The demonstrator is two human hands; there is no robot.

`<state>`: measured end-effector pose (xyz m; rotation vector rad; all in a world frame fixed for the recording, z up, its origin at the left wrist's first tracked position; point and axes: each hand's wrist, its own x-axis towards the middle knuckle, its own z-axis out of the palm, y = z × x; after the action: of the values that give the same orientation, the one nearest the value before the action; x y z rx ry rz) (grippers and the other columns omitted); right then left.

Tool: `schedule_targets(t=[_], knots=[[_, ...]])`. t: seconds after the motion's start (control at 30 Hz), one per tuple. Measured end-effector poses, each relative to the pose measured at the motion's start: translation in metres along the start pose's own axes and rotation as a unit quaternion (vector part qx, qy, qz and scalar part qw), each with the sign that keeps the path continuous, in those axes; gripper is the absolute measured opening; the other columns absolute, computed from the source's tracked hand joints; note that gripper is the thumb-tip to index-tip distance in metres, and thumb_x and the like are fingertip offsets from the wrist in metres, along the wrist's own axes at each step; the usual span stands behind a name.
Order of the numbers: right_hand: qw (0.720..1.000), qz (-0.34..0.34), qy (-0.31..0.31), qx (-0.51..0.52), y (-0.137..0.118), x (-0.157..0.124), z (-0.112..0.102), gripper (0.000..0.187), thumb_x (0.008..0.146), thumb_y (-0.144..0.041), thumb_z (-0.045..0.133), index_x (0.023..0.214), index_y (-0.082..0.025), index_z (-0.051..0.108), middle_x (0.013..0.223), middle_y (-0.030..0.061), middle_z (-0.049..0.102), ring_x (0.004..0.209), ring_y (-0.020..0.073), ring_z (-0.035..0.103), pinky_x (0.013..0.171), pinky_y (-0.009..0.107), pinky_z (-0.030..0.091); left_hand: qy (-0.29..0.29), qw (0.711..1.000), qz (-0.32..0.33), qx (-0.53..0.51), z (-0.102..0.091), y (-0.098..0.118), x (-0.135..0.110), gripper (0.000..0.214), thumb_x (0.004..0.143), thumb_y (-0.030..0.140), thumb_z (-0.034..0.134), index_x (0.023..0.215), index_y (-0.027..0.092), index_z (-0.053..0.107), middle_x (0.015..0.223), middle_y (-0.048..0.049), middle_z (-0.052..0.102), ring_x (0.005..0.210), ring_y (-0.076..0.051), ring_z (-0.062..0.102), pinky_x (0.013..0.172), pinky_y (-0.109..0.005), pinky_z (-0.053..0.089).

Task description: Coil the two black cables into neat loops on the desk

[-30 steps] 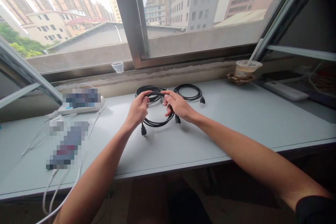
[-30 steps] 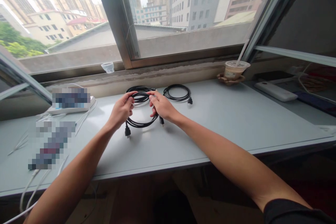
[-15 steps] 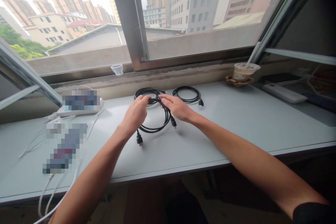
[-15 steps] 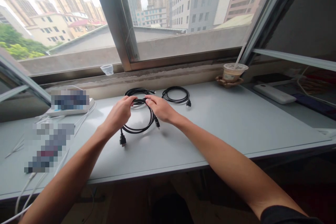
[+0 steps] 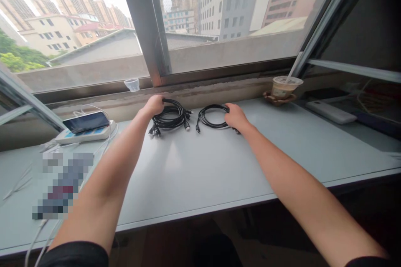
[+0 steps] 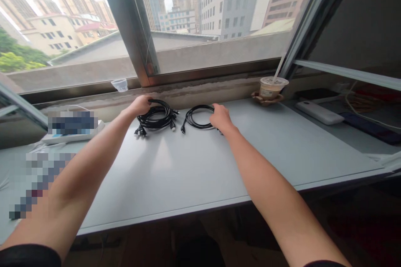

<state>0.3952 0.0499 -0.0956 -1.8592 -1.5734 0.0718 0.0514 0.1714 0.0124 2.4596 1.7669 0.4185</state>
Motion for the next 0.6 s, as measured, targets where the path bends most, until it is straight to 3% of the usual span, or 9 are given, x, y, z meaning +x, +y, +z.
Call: schedule_targets(t=[0.1,0.2,0.3,0.43,0.53,0.6], knots=[[0.994,0.02,0.003,0.104,-0.001,0.006,0.0,0.064,0.081,-0.007,0.053,0.143,-0.006,0.066,0.14,0.0231,0.066,0.119,0.0289,0.069,0.11,0.042,0.052,-0.027,0.999,-0.011,0.015,0.013,0.002,0.001,0.047,0.076,0.014,0.074,0.123,0.012,0.073,0.123,-0.0205,0.076,0.115,-0.033,0.071,0.098,-0.036,0.054],[0.975,0.043,0.004,0.217,-0.008,0.009,-0.005,0.056,0.084,-0.014,0.057,0.139,-0.009,0.067,0.137,0.0205,0.068,0.097,0.023,0.074,0.093,0.039,0.061,-0.057,0.998,-0.015,0.031,0.02,0.001,-0.001,0.052,0.073,0.015,0.077,0.124,0.016,0.073,0.125,-0.0192,0.076,0.117,-0.033,0.071,0.099,-0.037,0.055],[0.958,0.047,0.014,0.284,-0.017,0.007,-0.011,0.042,0.088,-0.027,0.063,0.126,-0.011,0.073,0.118,0.0159,0.075,0.077,0.0177,0.07,0.077,0.036,0.061,-0.067,0.997,-0.013,0.043,0.02,-0.002,-0.004,0.053,0.075,0.013,0.075,0.127,0.02,0.073,0.132,-0.0174,0.074,0.122,-0.03,0.069,0.106,-0.038,0.053],[0.941,0.03,-0.001,0.337,-0.029,0.002,-0.025,0.038,0.088,-0.036,0.067,0.116,-0.013,0.078,0.084,0.0073,0.072,0.069,0.0158,0.063,0.063,0.029,0.053,-0.067,0.997,-0.017,0.046,0.012,0.0,-0.006,0.051,0.075,0.014,0.075,0.125,0.021,0.074,0.133,-0.0179,0.073,0.121,-0.031,0.069,0.106,-0.04,0.053],[0.918,0.01,-0.034,0.395,-0.04,-0.003,-0.037,0.042,0.084,-0.042,0.074,0.116,-0.015,0.079,0.074,0.0026,0.065,0.069,0.0149,0.06,0.058,0.025,0.048,-0.055,0.996,-0.042,0.047,0.001,0.007,-0.009,0.043,0.073,0.021,0.082,0.116,0.018,0.076,0.121,-0.019,0.076,0.12,-0.034,0.069,0.103,-0.041,0.054],[0.898,-0.012,-0.049,0.437,-0.05,-0.008,-0.043,0.044,0.082,-0.045,0.078,0.115,-0.016,0.08,0.073,0.0012,0.063,0.069,0.0137,0.058,0.058,0.025,0.047,-0.014,0.997,-0.056,0.045,-0.006,0.013,-0.017,0.04,0.076,0.025,0.08,0.115,0.014,0.076,0.121,-0.022,0.075,0.123,-0.038,0.067,0.106,-0.046,0.052]])
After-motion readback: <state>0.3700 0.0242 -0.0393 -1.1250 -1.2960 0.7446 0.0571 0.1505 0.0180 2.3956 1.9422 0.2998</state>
